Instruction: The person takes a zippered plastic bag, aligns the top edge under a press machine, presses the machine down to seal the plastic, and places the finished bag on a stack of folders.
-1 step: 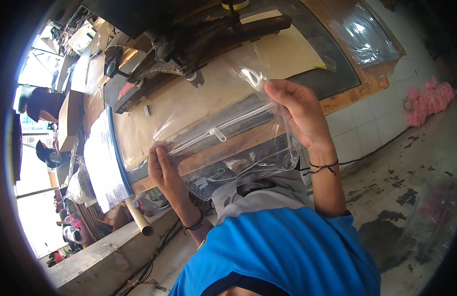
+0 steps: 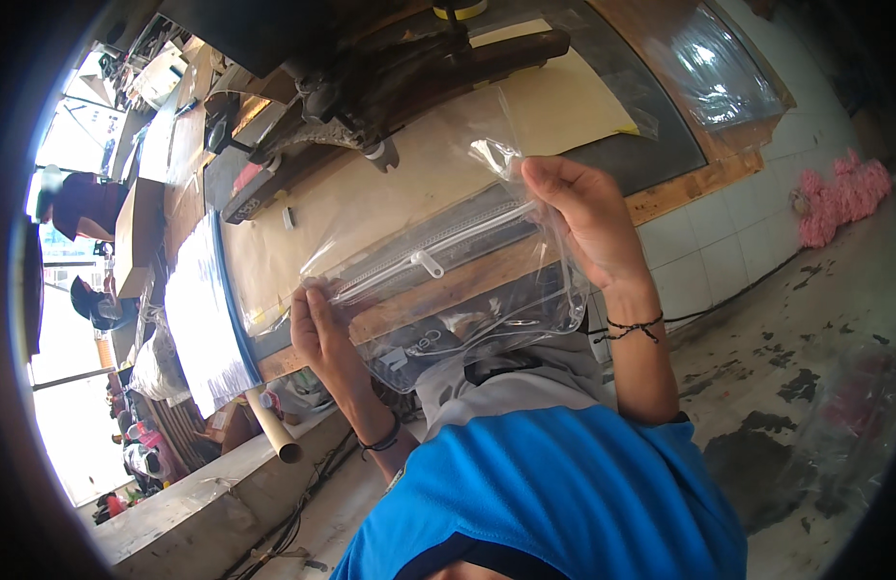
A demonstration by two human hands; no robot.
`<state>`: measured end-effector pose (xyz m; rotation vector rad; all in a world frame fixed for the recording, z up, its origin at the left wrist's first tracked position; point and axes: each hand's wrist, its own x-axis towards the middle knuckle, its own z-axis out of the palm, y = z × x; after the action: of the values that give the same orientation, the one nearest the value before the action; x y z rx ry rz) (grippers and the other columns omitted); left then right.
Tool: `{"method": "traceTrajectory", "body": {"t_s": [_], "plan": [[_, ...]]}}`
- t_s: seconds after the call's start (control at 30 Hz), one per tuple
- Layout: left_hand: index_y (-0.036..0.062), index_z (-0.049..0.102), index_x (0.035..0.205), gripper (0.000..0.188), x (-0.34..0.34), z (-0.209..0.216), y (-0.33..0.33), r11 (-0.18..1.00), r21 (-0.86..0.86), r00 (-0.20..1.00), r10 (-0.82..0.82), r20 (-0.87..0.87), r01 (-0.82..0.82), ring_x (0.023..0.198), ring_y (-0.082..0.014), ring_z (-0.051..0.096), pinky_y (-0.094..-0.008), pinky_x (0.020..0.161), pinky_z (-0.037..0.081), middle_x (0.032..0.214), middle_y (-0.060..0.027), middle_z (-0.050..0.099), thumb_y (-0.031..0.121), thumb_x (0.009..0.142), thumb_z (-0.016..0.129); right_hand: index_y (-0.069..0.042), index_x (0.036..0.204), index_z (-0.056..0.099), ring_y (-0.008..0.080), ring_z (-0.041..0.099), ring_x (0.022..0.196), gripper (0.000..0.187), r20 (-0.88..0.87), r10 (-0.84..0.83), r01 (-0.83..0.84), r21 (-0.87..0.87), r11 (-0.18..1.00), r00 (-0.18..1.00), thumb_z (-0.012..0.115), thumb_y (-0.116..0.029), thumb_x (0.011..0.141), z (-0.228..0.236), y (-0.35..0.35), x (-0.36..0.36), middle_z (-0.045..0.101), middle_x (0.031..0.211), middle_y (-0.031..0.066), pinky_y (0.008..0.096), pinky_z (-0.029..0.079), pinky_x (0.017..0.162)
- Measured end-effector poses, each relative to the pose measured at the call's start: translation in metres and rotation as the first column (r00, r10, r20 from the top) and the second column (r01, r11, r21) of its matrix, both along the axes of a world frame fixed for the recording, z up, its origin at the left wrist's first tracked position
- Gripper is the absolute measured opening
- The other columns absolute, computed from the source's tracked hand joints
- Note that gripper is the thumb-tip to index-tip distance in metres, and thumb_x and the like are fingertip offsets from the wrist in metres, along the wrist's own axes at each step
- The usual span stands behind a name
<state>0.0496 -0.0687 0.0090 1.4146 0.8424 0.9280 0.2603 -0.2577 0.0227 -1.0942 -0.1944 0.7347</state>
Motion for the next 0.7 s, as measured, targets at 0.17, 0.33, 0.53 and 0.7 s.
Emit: {"method": "traceTrajectory", "body": {"t_s": [0.17, 0.33, 0.53, 0.7], "plan": [[0.0032, 0.059, 0.093, 0.024, 0.001, -0.002, 0.001, 0.999, 0.028, 0.999, 0.040, -0.007, -0.039, 0.070, -0.0024, 0.037, -0.0189, 0.061, 0.030, 0.082, 0.0038, 0.054, 0.019, 0.106, 0.048, -0.001, 0.114, 0.070, 0.0027, 0.059, 0.081, 0.028, 0.031, -0.025, 0.025, -0.013, 1.000, 0.999, 0.072, -0.020, 0.093, -0.004, 0.003, -0.003, 0.068, 0.093, -0.0025, 0.0183, 0.046, 0.071], [0.0034, 0.060, 0.093, 0.024, 0.003, 0.004, 0.000, 0.997, 0.053, 0.996, 0.062, -0.066, -0.059, 0.068, -0.0019, 0.036, -0.0189, 0.060, 0.028, 0.081, 0.0045, 0.056, 0.019, 0.106, 0.048, -0.002, 0.112, 0.069, 0.0024, 0.059, 0.080, 0.028, 0.002, 0.047, -0.047, 0.006, 0.999, 0.999, 0.073, -0.021, 0.092, -0.006, -0.002, 0.002, 0.071, 0.096, 0.0003, 0.0187, 0.048, 0.070], [0.0027, 0.061, 0.103, 0.023, -0.006, -0.007, 0.008, 0.998, 0.056, 0.997, -0.015, -0.078, 0.020, 0.079, -0.0045, 0.053, -0.0208, 0.064, 0.047, 0.090, 0.0015, 0.057, 0.023, 0.105, 0.049, 0.001, 0.110, 0.068, 0.0073, 0.066, 0.084, 0.028, 0.102, -0.016, 0.024, -0.083, 0.996, 0.995, 0.077, -0.015, 0.088, 0.002, -0.003, -0.001, 0.073, 0.094, 0.0057, 0.0198, 0.053, 0.076], [-0.0004, 0.061, 0.105, 0.025, -0.004, -0.010, 0.012, 0.999, 0.021, 0.998, -0.035, -0.042, 0.036, 0.080, -0.0108, 0.058, -0.0301, 0.064, 0.058, 0.093, -0.0041, 0.057, 0.021, 0.105, 0.048, 0.002, 0.110, 0.066, 0.0092, 0.068, 0.087, 0.031, 0.271, -0.057, 0.103, -0.161, 0.982, 0.961, 0.080, -0.011, 0.085, 0.001, -0.005, 0.001, 0.073, 0.094, 0.0076, 0.0205, 0.053, 0.079]]}}
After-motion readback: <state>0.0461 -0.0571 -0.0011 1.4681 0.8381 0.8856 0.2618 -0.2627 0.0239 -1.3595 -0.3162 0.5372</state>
